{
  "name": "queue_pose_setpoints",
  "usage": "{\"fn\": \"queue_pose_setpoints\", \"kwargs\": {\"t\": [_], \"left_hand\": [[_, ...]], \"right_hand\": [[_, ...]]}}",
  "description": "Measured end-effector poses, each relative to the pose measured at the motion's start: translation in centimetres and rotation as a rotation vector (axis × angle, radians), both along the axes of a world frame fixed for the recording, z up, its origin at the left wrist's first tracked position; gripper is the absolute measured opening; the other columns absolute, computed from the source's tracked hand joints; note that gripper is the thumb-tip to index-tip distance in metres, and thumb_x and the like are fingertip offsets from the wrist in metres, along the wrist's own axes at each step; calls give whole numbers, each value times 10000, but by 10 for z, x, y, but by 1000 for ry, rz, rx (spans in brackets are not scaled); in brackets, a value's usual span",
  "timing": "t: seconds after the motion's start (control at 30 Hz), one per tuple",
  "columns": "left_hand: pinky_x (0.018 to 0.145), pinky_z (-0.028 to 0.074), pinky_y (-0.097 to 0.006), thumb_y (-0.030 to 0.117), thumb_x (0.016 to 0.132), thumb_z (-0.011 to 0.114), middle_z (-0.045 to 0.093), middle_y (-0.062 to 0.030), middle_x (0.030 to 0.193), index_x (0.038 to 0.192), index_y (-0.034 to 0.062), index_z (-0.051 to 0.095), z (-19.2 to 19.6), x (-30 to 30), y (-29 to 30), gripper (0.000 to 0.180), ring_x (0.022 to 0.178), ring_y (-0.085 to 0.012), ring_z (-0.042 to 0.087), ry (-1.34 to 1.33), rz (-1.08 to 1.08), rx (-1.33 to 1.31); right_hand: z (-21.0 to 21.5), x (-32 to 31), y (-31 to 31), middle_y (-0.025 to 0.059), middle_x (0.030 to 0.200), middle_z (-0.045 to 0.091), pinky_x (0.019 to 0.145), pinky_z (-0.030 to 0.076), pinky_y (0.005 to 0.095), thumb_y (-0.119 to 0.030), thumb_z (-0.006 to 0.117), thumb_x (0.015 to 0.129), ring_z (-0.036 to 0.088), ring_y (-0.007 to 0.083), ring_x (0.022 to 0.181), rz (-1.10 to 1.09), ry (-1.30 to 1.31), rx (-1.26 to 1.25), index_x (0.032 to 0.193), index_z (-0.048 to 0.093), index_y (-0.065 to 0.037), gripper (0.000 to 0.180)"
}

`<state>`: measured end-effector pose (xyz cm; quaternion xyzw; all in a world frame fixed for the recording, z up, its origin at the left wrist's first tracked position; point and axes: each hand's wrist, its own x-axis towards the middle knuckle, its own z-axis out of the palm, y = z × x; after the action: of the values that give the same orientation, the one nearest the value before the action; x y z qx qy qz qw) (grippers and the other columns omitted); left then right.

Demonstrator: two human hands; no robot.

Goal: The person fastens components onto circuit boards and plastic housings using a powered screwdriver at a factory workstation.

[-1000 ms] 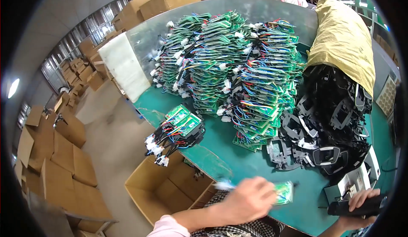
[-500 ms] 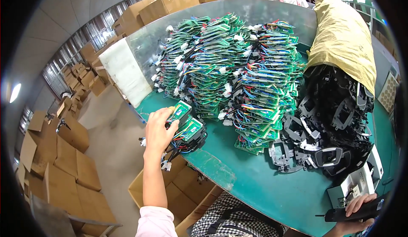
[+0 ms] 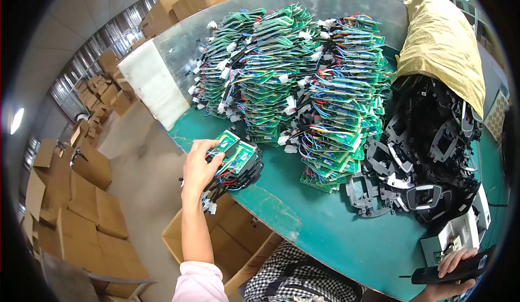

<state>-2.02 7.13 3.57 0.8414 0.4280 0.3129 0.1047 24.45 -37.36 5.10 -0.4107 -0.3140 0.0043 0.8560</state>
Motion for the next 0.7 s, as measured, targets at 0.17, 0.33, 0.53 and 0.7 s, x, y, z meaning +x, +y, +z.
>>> {"fn": "queue_pose_setpoints", "kwargs": {"t": [0.17, 0.33, 0.53, 0.7], "left_hand": [[786, 433, -366, 227, 736, 614, 550, -89, 1026, 1027, 103, 579, 3, 2, 3, 319, 959, -268, 541, 46, 34, -75], [834, 428, -362, 210, 714, 637, 567, -117, 1037, 1028, 84, 588, 12, 2, -1, 342, 964, -278, 544, 83, -20, -55], [849, 428, -365, 181, 684, 654, 563, -152, 1041, 1026, 62, 586, 21, -1, 6, 369, 969, -305, 539, 115, -71, -13], [817, 439, -352, 41, 682, 617, 594, -132, 970, 957, 28, 597, 37, 56, -64, 276, 916, -276, 563, -155, -120, 339]], "right_hand": [[-4, -6, 6, 64, 635, 437, 413, 371, 211, -586, 619, 707, 432, 131, 452, -69, 49, 39, 915, 425, -18, 634], [-9, -5, -4, 31, 584, 388, 374, 337, 157, -549, 607, 746, 408, 85, 399, -124, 27, 56, 898, 344, -41, 592], [-3, -3, -13, 46, 558, 415, 343, 335, 200, -589, 593, 735, 416, 114, 370, -118, 53, 109, 880, 337, -39, 624], [-10, 2, -14, 73, 550, 453, 329, 377, 230, -623, 568, 730, 445, 148, 345, -109, 65, 115, 866, 335, -34, 647]]}}
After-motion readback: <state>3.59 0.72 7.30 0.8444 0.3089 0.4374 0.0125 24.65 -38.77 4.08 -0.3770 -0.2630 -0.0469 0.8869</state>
